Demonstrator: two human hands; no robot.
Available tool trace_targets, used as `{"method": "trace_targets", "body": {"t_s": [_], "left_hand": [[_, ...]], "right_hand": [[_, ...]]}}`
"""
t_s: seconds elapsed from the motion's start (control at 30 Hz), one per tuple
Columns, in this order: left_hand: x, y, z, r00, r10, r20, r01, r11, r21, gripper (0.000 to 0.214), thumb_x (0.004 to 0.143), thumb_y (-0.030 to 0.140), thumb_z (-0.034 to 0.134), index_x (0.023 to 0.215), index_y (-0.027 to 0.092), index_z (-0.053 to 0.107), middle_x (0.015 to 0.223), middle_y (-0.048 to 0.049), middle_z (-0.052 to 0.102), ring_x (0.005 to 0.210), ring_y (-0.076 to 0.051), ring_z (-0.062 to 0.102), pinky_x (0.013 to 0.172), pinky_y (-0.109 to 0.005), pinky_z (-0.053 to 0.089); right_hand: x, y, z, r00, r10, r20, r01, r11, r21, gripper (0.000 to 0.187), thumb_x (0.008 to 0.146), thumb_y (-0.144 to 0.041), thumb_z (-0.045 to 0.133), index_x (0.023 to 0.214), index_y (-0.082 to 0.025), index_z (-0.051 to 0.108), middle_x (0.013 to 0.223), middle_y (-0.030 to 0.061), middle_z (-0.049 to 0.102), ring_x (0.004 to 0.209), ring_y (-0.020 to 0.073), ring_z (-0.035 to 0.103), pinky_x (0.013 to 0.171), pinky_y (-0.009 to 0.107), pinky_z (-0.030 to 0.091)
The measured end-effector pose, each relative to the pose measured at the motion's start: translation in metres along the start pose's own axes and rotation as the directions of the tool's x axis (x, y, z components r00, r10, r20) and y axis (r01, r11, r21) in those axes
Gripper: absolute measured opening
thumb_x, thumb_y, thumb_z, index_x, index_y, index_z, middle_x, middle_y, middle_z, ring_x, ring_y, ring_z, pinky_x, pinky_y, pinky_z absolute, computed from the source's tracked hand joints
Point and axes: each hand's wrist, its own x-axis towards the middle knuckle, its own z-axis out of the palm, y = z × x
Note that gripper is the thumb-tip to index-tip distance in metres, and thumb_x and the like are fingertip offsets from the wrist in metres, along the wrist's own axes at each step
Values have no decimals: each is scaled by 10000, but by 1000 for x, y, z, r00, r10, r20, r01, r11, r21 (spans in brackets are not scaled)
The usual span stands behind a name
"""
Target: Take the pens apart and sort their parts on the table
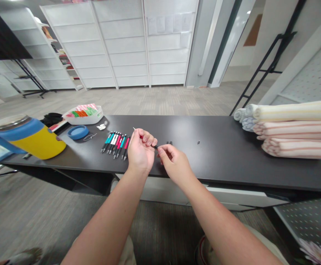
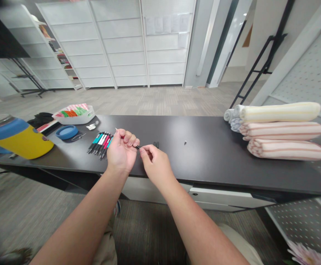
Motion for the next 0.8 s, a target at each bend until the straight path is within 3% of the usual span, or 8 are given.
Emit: {"method": "trace_targets", "body": {"t_s": [0.1, 0.33, 0.5, 0.67, 0.8], "left_hand": [[0, 0, 0, 1000, -8, -6, 8, 1000, 1, 304, 1048, 320, 531, 778, 200, 458, 664, 52, 329, 536, -95, 352, 561, -237, 365], [-2, 1, 2, 999, -28, 15, 28, 1000, 7, 301, 1046, 309, 538, 776, 199, 464, 664, 54, 324, 533, -93, 345, 558, -236, 361], [-1, 2, 1, 999, -33, 10, 33, 999, 5, 309, 1039, 325, 557, 771, 201, 463, 653, 56, 328, 525, -96, 340, 556, -237, 363], [-2, 2, 1, 999, -39, 17, 39, 999, 7, 303, 1041, 317, 550, 774, 200, 465, 658, 56, 326, 528, -94, 345, 557, -235, 362], [-1, 1, 0, 999, -35, 29, 35, 999, -1, 295, 1047, 310, 532, 782, 198, 467, 663, 56, 322, 531, -90, 343, 561, -234, 367]], "right_hand": [[0, 0, 1, 1000, 2, -14, -1, 1000, 29, 222, 967, -429, 611, 1017, -218, 661, 844, 11, 732, 702, 156, 648, 655, 262, 474], [-2, -1, -2, 998, -67, 7, 67, 991, -116, 297, 1047, -410, 469, 920, -233, 670, 773, 12, 709, 723, 171, 649, 677, 276, 451], [-3, -4, 0, 999, -45, -10, 44, 997, -64, 182, 991, -398, 578, 1026, -224, 620, 836, 7, 715, 685, 157, 630, 649, 267, 455], [-2, -3, -1, 994, -111, 18, 112, 982, -151, 261, 1060, -364, 448, 925, -229, 626, 811, 17, 700, 752, 171, 641, 718, 287, 451], [-2, -3, -1, 999, -45, 11, 46, 994, -96, 195, 1030, -406, 523, 1026, -228, 603, 839, 3, 700, 685, 157, 634, 663, 276, 451]]}}
